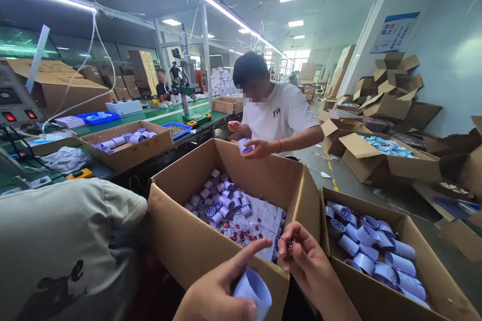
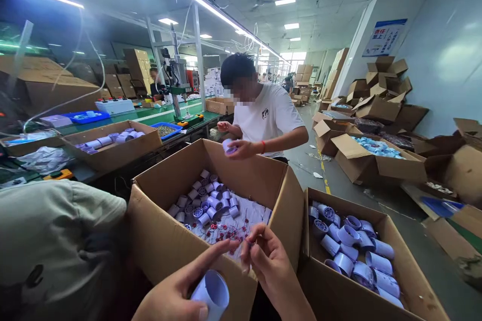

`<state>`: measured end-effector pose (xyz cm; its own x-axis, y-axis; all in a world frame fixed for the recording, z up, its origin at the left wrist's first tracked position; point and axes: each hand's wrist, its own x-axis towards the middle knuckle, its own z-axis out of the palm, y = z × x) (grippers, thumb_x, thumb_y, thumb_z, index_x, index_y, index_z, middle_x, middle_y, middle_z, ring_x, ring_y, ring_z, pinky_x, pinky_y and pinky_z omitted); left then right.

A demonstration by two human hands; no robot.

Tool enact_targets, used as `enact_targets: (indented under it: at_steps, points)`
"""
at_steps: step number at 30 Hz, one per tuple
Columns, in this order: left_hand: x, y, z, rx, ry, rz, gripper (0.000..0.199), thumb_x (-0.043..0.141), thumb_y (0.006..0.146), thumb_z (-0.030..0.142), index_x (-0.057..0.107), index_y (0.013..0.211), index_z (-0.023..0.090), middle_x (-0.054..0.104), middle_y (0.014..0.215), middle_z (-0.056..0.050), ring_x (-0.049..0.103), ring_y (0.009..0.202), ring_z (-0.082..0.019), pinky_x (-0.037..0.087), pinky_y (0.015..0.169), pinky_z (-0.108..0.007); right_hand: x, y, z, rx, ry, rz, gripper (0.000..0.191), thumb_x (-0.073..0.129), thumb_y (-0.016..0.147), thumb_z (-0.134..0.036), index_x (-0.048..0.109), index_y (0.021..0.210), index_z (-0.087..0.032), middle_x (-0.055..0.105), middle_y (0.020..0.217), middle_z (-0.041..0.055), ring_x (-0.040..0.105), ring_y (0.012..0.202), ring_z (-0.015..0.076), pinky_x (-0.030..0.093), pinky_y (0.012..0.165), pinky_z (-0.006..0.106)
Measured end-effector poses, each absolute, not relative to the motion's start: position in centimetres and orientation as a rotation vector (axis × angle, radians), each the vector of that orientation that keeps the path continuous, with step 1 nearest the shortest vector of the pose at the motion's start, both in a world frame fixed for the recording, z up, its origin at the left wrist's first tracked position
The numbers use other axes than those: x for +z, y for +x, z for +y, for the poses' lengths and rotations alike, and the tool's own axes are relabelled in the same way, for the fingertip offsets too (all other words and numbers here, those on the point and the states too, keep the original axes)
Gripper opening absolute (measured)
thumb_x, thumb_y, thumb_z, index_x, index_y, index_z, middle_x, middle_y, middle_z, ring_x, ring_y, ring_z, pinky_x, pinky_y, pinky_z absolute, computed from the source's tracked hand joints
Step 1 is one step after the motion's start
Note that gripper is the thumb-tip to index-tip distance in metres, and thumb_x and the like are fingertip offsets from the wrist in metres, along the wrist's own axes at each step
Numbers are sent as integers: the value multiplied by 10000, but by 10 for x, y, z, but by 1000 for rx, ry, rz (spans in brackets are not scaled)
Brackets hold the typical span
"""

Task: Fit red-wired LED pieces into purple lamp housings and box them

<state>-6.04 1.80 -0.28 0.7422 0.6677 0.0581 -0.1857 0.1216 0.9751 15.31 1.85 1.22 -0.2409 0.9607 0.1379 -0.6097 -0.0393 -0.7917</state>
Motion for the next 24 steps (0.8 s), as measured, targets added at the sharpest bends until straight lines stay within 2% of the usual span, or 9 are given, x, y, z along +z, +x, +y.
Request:
enact_targets:
  at_steps: [2,3,6,9,12,16,19,22,24]
  points:
    - [-2,-52,16,676,1241,383,1022,831,672,513,294,1525,346,653,1206,-93,570,696,-117,388,582,-199,8,147,15,1628,-507,-946,445,838,697,-520,561,838,-202,669,648,-28,557,482,50,419,481,142]
    - [0,-49,16,698,1189,354,1023,831,675,512,296,1527,324,690,1096,-80,573,698,-118,389,589,-193,5,144,14,1638,-502,-958,439,834,703,-518,562,845,-204,670,648,-28,555,477,50,415,469,138]
    - [5,-45,17,770,1017,304,914,848,674,466,439,1467,268,705,883,-37,571,650,-92,380,557,-157,-4,142,10,1659,-500,-968,419,838,712,-490,569,872,-211,670,661,-37,545,492,40,416,468,119]
    - [3,-47,19,805,884,305,858,877,641,408,538,1400,196,705,793,-31,624,643,-107,430,541,-151,-12,147,10,1685,-470,-972,414,850,702,-476,573,848,-205,655,639,-41,511,478,32,405,444,104]
    - [-5,-49,21,829,806,260,833,881,627,367,568,1367,148,735,786,-58,671,645,-132,479,548,-162,-17,152,10,1713,-425,-973,420,842,701,-498,562,812,-205,651,626,-40,488,451,30,393,424,104]
    - [-11,-48,24,851,687,162,768,830,661,326,568,1356,128,766,819,-103,735,708,-213,542,551,-215,-22,158,7,1734,-390,-960,455,834,678,-550,546,769,-210,631,587,-48,463,419,31,359,400,107]
    - [-7,-45,25,826,660,117,694,812,670,328,612,1302,121,759,802,-108,738,707,-222,561,554,-238,-23,163,5,1758,-409,-948,459,852,642,-554,569,743,-208,621,573,-41,476,435,52,361,398,129]
    - [2,-46,23,788,672,118,676,830,654,341,638,1264,121,742,788,-89,727,688,-217,552,529,-236,-21,167,5,1730,-460,-903,437,893,601,-507,608,720,-199,656,652,-27,548,521,67,430,495,157]
    - [7,-52,22,817,758,170,677,836,673,375,628,1279,156,741,940,-110,731,710,-212,543,546,-231,-20,171,7,1691,-487,-870,417,922,578,-454,622,699,-191,675,712,-17,589,599,76,455,573,170]
